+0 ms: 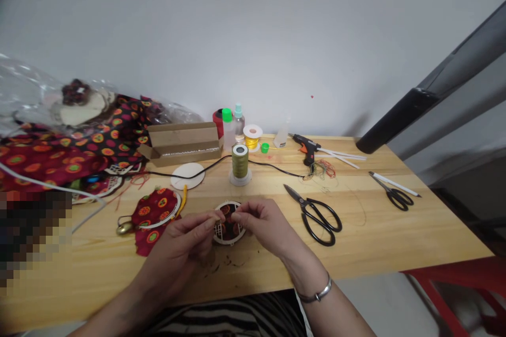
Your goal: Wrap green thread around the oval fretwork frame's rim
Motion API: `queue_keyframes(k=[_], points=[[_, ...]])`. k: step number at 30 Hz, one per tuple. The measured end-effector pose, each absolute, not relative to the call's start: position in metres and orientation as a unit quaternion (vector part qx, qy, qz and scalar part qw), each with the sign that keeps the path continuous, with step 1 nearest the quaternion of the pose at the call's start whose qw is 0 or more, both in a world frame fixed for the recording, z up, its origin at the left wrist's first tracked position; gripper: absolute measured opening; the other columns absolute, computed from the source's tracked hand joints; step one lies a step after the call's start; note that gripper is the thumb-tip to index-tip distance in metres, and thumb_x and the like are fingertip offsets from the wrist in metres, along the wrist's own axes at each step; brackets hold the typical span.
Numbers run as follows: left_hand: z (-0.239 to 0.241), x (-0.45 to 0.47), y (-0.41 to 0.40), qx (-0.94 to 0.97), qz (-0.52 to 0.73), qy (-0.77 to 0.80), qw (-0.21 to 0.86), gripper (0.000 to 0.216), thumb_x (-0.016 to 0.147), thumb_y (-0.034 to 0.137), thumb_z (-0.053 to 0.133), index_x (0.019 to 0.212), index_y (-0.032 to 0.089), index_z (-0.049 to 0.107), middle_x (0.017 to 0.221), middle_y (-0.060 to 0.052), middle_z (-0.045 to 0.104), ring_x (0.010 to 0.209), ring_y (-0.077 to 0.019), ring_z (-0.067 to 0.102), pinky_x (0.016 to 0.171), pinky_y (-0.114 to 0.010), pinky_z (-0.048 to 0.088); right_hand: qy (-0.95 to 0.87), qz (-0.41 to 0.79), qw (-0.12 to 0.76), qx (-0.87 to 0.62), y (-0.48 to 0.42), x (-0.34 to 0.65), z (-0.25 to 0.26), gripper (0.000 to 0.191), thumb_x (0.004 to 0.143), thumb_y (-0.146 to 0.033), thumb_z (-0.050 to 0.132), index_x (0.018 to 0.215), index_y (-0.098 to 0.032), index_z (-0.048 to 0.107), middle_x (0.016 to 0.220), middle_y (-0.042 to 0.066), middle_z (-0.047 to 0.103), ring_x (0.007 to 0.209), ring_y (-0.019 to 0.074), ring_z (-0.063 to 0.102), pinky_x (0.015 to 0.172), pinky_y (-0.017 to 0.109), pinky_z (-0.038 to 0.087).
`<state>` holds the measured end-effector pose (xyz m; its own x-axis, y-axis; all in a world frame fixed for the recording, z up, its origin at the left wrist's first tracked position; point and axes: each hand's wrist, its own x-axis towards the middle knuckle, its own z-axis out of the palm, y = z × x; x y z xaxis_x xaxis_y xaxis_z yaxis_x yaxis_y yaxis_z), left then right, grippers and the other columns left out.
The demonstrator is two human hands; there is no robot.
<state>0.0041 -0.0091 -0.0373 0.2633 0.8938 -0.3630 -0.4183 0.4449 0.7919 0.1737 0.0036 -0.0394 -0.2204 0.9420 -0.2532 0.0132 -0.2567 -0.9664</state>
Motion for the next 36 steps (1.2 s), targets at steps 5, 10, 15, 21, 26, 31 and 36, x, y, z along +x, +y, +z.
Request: queue_keyframes(k=[5, 10, 15, 21, 26, 31, 36], points=[[-0.037, 0.003, -0.01, 0.289, 0.454, 0.412, 0.735, 0.016, 0.066, 0.026, 0.075, 0.075, 0.013, 0.073, 0.051, 0.005, 0.045, 0.043, -0.0029, 0.026, 0.041, -0.017, 0.018, -0.489, 0.618, 0.362, -0.497, 0.004, 0.17, -0.038, 0.017, 0.071, -0.03, 0.068, 0.066, -0.014, 0.066, 0.055, -0.003, 0.06, 0.05, 0.0073, 0.048, 0.053, 0.021, 0.04], [-0.04, 0.002, -0.01, 0.34, 0.409, 0.419, 0.736, 0.018, 0.07, 0.03, 0.072, 0.078, 0.013, 0.075, 0.05, 0.005, 0.044, 0.044, -0.0042, 0.025, 0.042, -0.019, 0.016, -0.517, 0.577, 0.382, -0.503, 0.005, 0.173, -0.037, 0.018, 0.068, -0.032, 0.071, 0.068, -0.014, 0.068, 0.062, 0.001, 0.066, 0.06, 0.0125, 0.058, 0.059, 0.025, 0.047], [-0.042, 0.003, -0.011, 0.372, 0.366, 0.424, 0.74, 0.02, 0.07, 0.032, 0.071, 0.079, 0.015, 0.076, 0.043, 0.007, 0.036, 0.042, -0.0052, 0.025, 0.041, -0.021, 0.016, -0.544, 0.552, 0.381, -0.504, 0.005, 0.174, -0.033, 0.013, 0.068, -0.027, 0.071, 0.066, -0.015, 0.07, 0.061, 0.001, 0.067, 0.059, 0.0126, 0.059, 0.059, 0.025, 0.048], [-0.039, 0.003, -0.012, 0.378, 0.36, 0.416, 0.745, 0.015, 0.069, 0.028, 0.071, 0.078, 0.018, 0.078, 0.052, 0.002, 0.056, 0.048, -0.0072, 0.038, 0.048, -0.021, 0.029, -0.55, 0.566, 0.372, -0.488, 0.005, 0.171, -0.027, 0.008, 0.068, -0.022, 0.07, 0.067, -0.015, 0.072, 0.06, 0.001, 0.066, 0.057, 0.0118, 0.058, 0.057, 0.024, 0.047], [-0.042, 0.003, -0.013, 0.392, 0.363, 0.41, 0.74, 0.011, 0.07, 0.023, 0.07, 0.076, 0.017, 0.078, 0.072, -0.004, 0.069, 0.065, -0.0128, 0.052, 0.059, -0.022, 0.036, -0.566, 0.564, 0.365, -0.478, 0.005, 0.17, -0.024, 0.008, 0.068, -0.022, 0.07, 0.069, -0.014, 0.072, 0.06, 0.001, 0.065, 0.057, 0.0113, 0.056, 0.055, 0.022, 0.046], [-0.045, 0.004, -0.014, 0.399, 0.359, 0.407, 0.739, 0.01, 0.07, 0.023, 0.07, 0.071, 0.017, 0.077, 0.075, -0.004, 0.07, 0.071, -0.0158, 0.056, 0.063, -0.024, 0.039, -0.588, 0.545, 0.358, -0.479, 0.007, 0.168, -0.022, 0.007, 0.07, -0.021, 0.069, 0.068, -0.015, 0.072, 0.062, 0.001, 0.065, 0.059, 0.0118, 0.056, 0.056, 0.023, 0.045], [-0.042, 0.005, -0.013, 0.379, 0.385, 0.433, 0.722, 0.008, 0.068, 0.023, 0.072, 0.071, 0.017, 0.077, 0.075, -0.003, 0.072, 0.07, -0.0141, 0.056, 0.062, -0.022, 0.039, -0.609, 0.438, 0.412, -0.517, 0.009, 0.17, -0.024, 0.01, 0.076, -0.023, 0.063, 0.08, -0.017, 0.071, 0.077, 0.003, 0.069, 0.073, 0.0155, 0.061, 0.07, 0.029, 0.048]])
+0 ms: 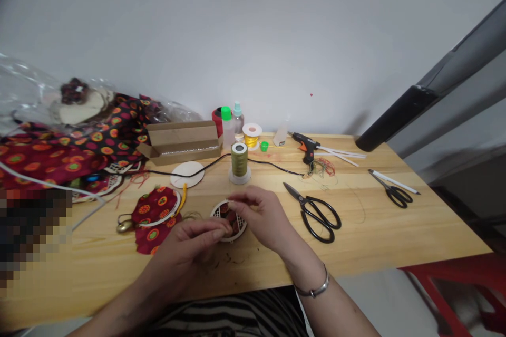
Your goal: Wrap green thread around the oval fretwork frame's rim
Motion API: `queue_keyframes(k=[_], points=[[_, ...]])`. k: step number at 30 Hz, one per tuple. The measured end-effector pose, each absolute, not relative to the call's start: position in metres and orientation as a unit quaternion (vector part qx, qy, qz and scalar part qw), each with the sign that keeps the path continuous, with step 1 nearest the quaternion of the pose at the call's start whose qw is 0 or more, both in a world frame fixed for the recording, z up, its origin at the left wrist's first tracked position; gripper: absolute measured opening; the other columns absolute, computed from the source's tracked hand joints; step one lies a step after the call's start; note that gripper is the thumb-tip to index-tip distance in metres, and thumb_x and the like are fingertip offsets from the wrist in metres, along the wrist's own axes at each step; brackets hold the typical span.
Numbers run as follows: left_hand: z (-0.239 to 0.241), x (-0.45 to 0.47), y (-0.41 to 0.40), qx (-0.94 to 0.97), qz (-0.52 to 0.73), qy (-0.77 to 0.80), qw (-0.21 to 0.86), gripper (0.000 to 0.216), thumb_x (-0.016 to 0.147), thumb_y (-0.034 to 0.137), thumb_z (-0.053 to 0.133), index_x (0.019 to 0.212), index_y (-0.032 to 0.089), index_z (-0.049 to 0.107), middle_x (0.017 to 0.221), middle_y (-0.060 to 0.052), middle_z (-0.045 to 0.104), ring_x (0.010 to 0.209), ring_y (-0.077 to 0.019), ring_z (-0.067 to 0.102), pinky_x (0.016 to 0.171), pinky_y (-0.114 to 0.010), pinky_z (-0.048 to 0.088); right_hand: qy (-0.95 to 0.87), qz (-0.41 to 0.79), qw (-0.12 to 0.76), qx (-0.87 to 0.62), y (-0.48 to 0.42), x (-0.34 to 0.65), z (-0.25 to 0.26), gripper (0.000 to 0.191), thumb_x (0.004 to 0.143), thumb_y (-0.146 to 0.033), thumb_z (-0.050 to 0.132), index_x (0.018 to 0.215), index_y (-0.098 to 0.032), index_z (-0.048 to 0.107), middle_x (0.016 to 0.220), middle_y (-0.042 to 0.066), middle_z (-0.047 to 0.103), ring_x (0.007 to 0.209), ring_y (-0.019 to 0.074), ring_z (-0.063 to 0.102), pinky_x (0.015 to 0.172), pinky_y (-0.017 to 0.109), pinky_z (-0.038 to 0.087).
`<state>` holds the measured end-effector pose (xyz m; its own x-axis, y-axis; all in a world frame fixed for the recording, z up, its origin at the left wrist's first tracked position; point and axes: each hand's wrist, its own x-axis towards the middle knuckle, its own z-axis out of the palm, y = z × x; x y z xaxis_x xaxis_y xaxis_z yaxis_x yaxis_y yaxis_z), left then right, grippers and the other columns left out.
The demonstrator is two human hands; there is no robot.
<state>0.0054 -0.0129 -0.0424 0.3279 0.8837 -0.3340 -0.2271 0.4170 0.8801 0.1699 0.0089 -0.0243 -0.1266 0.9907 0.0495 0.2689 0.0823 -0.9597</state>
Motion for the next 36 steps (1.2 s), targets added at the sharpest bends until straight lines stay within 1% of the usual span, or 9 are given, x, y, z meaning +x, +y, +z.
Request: queue_keyframes(k=[2, 4, 7, 10, 16, 19, 22, 25, 36], points=[[-0.041, 0.006, -0.012, 0.369, 0.399, 0.446, 0.711, 0.008, 0.068, 0.023, 0.072, 0.071, 0.018, 0.077, 0.074, -0.002, 0.072, 0.069, -0.0133, 0.057, 0.062, -0.021, 0.04, -0.625, 0.361, 0.444, -0.53, 0.007, 0.171, -0.025, 0.011, 0.079, -0.021, 0.06, 0.086, -0.018, 0.069, 0.085, 0.004, 0.068, 0.081, 0.0164, 0.061, 0.077, 0.03, 0.047], [-0.039, 0.005, -0.011, 0.368, 0.41, 0.449, 0.704, 0.008, 0.068, 0.023, 0.072, 0.07, 0.018, 0.077, 0.074, -0.002, 0.072, 0.07, -0.0129, 0.058, 0.065, -0.02, 0.042, -0.639, 0.32, 0.456, -0.531, 0.002, 0.172, -0.023, 0.01, 0.082, -0.019, 0.058, 0.083, -0.018, 0.068, 0.082, 0.004, 0.067, 0.079, 0.0157, 0.06, 0.075, 0.029, 0.047], [-0.037, 0.006, -0.011, 0.362, 0.426, 0.446, 0.698, 0.007, 0.068, 0.021, 0.072, 0.071, 0.018, 0.077, 0.074, -0.002, 0.073, 0.074, -0.0141, 0.06, 0.071, -0.021, 0.043, -0.641, 0.325, 0.454, -0.527, -0.007, 0.171, -0.021, 0.011, 0.082, -0.019, 0.058, 0.075, -0.017, 0.066, 0.071, 0.002, 0.063, 0.069, 0.0138, 0.057, 0.067, 0.026, 0.046], [-0.034, 0.006, -0.01, 0.359, 0.432, 0.448, 0.696, 0.008, 0.068, 0.021, 0.071, 0.072, 0.017, 0.077, 0.076, -0.003, 0.074, 0.078, -0.0151, 0.06, 0.074, -0.021, 0.044, -0.638, 0.34, 0.451, -0.524, -0.014, 0.169, -0.02, 0.01, 0.081, -0.017, 0.059, 0.074, -0.016, 0.065, 0.07, 0.002, 0.063, 0.068, 0.0133, 0.057, 0.065, 0.025, 0.046], [-0.033, 0.008, -0.01, 0.353, 0.433, 0.44, 0.703, 0.006, 0.068, 0.02, 0.071, 0.07, 0.018, 0.076, 0.073, -0.001, 0.073, 0.072, -0.0127, 0.06, 0.069, -0.019, 0.045, -0.64, 0.344, 0.467, -0.503, -0.019, 0.166, -0.021, 0.003, 0.077, -0.017, 0.064, 0.075, -0.018, 0.064, 0.069, 0.0, 0.063, 0.066, 0.0126, 0.058, 0.063, 0.024, 0.047], [-0.034, 0.007, -0.01, 0.37, 0.436, 0.432, 0.698, 0.007, 0.071, 0.02, 0.07, 0.071, 0.018, 0.076, 0.075, -0.001, 0.074, 0.075, -0.0132, 0.06, 0.07, -0.019, 0.045, -0.674, 0.307, 0.456, -0.493, -0.022, 0.165, -0.023, 0.006, 0.075, -0.017, 0.067, 0.081, -0.019, 0.065, 0.075, 0.002, 0.064, 0.072, 0.015, 0.059, 0.066, 0.027, 0.048], [-0.034, 0.007, -0.009, 0.403, 0.43, 0.442, 0.676, 0.009, 0.072, 0.021, 0.068, 0.073, 0.019, 0.077, 0.078, -0.002, 0.074, 0.079, -0.0154, 0.062, 0.073, -0.021, 0.046, -0.719, 0.242, 0.436, -0.484, -0.024, 0.164, -0.026, 0.012, 0.079, -0.016, 0.064, 0.089, -0.021, 0.066, 0.081, 0.003, 0.065, 0.078, 0.0171, 0.059, 0.07, 0.03, 0.048], [-0.033, 0.006, -0.009, 0.449, 0.419, 0.447, 0.65, 0.011, 0.074, 0.02, 0.066, 0.075, 0.02, 0.077, 0.083, -0.002, 0.075, 0.084, -0.0169, 0.063, 0.077, -0.023, 0.046, -0.744, 0.196, 0.425, -0.477, -0.024, 0.164, -0.029, 0.012, 0.083, -0.016, 0.059, 0.09, -0.02, 0.067, 0.079, 0.004, 0.065, 0.078, 0.0179, 0.058, 0.069, 0.032, 0.047], [-0.033, 0.006, -0.007, 0.587, 0.414, 0.48, 0.504, 0.016, 0.075, 0.015, 0.063, 0.075, 0.024, 0.077, 0.083, 0.001, 0.075, 0.082, -0.0155, 0.066, 0.077, -0.022, 0.049, -0.761, 0.182, 0.383, -0.49, -0.022, 0.164, -0.026, 0.012, 0.084, -0.014, 0.056, 0.085, -0.019, 0.067, 0.079, 0.004, 0.065, 0.077, 0.018, 0.056, 0.069, 0.032, 0.044]])
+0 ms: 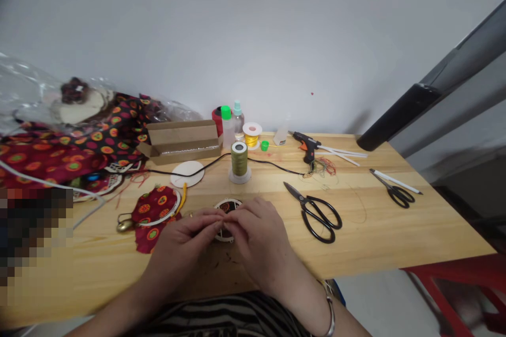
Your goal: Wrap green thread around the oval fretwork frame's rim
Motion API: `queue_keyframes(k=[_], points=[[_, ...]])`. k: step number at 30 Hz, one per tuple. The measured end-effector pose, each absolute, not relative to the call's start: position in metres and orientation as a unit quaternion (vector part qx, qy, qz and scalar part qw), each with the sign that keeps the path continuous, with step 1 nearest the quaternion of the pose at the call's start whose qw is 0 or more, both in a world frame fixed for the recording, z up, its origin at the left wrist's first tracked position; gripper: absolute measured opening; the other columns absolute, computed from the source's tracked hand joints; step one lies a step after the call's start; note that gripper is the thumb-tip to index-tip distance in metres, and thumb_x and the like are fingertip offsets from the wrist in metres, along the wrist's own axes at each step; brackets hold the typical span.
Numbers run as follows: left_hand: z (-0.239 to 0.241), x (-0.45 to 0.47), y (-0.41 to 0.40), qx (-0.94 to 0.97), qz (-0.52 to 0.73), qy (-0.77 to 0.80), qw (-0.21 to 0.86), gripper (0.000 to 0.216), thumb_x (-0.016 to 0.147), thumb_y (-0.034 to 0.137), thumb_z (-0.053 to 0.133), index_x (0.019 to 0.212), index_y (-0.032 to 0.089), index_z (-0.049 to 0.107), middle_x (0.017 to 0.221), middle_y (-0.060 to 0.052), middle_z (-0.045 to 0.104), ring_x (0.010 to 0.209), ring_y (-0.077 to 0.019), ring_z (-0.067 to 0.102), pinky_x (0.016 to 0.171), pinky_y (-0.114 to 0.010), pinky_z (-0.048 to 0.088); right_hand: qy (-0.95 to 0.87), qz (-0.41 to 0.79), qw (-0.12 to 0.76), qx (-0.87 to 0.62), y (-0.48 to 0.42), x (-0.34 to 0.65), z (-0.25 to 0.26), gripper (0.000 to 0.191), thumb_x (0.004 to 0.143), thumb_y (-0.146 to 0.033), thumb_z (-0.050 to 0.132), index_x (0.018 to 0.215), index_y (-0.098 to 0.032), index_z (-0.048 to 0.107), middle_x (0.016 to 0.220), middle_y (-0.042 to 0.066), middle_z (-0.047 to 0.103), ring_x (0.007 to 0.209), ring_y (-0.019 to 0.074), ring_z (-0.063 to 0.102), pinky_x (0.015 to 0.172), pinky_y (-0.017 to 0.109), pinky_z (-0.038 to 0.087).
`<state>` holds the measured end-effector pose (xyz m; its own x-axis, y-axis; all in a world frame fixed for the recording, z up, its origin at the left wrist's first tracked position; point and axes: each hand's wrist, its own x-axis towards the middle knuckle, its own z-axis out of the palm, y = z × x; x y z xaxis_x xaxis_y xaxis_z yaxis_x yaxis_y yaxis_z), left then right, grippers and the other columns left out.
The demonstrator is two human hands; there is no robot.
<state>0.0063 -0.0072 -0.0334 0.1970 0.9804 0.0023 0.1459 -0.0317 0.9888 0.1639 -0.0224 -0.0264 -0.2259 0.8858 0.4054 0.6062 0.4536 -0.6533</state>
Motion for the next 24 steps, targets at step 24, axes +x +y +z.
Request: queue_keyframes(k=[24], points=[[-0.0408, 0.0033, -0.0102, 0.677, 0.376, 0.458, 0.436, 0.021, 0.08, 0.014, 0.057, 0.082, 0.023, 0.075, 0.087, -0.003, 0.075, 0.084, -0.0179, 0.066, 0.078, -0.026, 0.049, -0.801, 0.169, 0.256, -0.514, -0.0171, 0.1648, -0.0171, 0.015, 0.086, -0.01, 0.05, 0.078, -0.017, 0.06, 0.079, 0.006, 0.063, 0.078, 0.0195, 0.053, 0.07, 0.034, 0.04]])
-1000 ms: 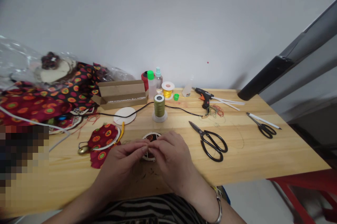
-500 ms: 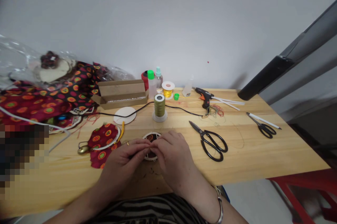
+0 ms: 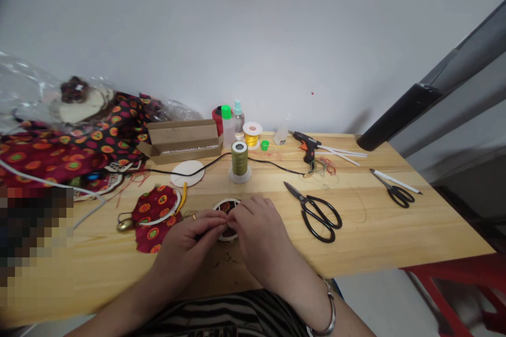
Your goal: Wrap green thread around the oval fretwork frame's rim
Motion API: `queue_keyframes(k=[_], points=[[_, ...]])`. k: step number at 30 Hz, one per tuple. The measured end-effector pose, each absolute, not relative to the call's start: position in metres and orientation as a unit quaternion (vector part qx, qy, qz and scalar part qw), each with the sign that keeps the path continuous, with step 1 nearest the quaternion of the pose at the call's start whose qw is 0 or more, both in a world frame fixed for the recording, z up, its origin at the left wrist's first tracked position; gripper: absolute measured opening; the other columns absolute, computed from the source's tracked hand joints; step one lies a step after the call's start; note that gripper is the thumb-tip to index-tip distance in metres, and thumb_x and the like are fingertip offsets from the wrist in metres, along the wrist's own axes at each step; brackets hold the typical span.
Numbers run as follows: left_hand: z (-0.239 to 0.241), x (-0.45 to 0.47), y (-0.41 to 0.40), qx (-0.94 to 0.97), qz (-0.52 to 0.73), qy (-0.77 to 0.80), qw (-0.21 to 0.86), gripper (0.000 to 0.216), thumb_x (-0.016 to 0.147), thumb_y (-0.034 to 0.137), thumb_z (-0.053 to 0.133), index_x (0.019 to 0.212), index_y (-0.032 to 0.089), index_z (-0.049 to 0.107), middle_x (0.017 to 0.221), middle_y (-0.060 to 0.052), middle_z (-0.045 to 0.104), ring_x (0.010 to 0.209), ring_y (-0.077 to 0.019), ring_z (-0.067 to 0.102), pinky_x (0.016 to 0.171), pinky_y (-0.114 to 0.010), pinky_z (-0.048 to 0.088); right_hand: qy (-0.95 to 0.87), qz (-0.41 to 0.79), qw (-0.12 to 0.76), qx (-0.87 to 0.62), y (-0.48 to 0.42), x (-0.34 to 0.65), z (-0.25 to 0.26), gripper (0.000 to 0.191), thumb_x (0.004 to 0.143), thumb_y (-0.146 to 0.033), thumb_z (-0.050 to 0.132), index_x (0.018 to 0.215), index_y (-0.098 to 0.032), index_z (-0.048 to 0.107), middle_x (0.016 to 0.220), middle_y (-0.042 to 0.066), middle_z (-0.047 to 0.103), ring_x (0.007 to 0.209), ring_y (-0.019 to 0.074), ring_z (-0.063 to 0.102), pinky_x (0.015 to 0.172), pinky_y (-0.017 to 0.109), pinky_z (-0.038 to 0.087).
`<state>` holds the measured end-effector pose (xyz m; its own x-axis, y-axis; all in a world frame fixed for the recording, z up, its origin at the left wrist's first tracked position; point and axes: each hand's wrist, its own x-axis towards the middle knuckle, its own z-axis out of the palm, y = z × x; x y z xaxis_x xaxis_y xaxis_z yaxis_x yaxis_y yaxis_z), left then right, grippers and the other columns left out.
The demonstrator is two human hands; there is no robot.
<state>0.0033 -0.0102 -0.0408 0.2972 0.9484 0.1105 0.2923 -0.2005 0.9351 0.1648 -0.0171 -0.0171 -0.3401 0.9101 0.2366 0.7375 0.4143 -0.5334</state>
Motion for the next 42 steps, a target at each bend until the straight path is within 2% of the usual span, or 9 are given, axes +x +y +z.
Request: queue_keyframes(k=[7, 11, 23, 42], points=[[-0.037, 0.005, -0.009, 0.657, 0.361, 0.452, 0.483, 0.021, 0.08, 0.014, 0.057, 0.083, 0.023, 0.076, 0.088, -0.002, 0.075, 0.085, -0.0173, 0.066, 0.078, -0.025, 0.048, -0.764, 0.243, 0.305, -0.514, -0.017, 0.165, -0.02, 0.014, 0.085, -0.009, 0.052, 0.076, -0.018, 0.058, 0.079, 0.003, 0.06, 0.077, 0.0174, 0.054, 0.069, 0.03, 0.043], [-0.035, 0.005, -0.009, 0.644, 0.357, 0.465, 0.492, 0.021, 0.08, 0.014, 0.057, 0.082, 0.023, 0.076, 0.087, -0.001, 0.076, 0.085, -0.0179, 0.066, 0.078, -0.025, 0.048, -0.757, 0.247, 0.322, -0.512, -0.017, 0.167, -0.021, 0.012, 0.085, -0.011, 0.053, 0.079, -0.019, 0.06, 0.081, 0.003, 0.061, 0.079, 0.0169, 0.054, 0.071, 0.03, 0.043], [-0.036, 0.005, -0.007, 0.634, 0.351, 0.466, 0.508, 0.021, 0.079, 0.016, 0.058, 0.082, 0.026, 0.077, 0.086, 0.0, 0.076, 0.083, -0.0189, 0.067, 0.078, -0.027, 0.048, -0.8, 0.212, 0.301, -0.474, -0.013, 0.172, -0.023, 0.013, 0.086, -0.013, 0.053, 0.08, -0.019, 0.063, 0.078, 0.003, 0.064, 0.079, 0.0174, 0.055, 0.071, 0.031, 0.042], [-0.037, 0.004, -0.007, 0.626, 0.335, 0.477, 0.519, 0.019, 0.078, 0.019, 0.059, 0.083, 0.025, 0.077, 0.084, 0.0, 0.076, 0.081, -0.0191, 0.067, 0.075, -0.026, 0.048, -0.813, 0.221, 0.29, -0.453, -0.013, 0.177, -0.022, 0.013, 0.088, -0.016, 0.053, 0.084, -0.021, 0.064, 0.08, 0.003, 0.064, 0.08, 0.0171, 0.055, 0.073, 0.032, 0.042]])
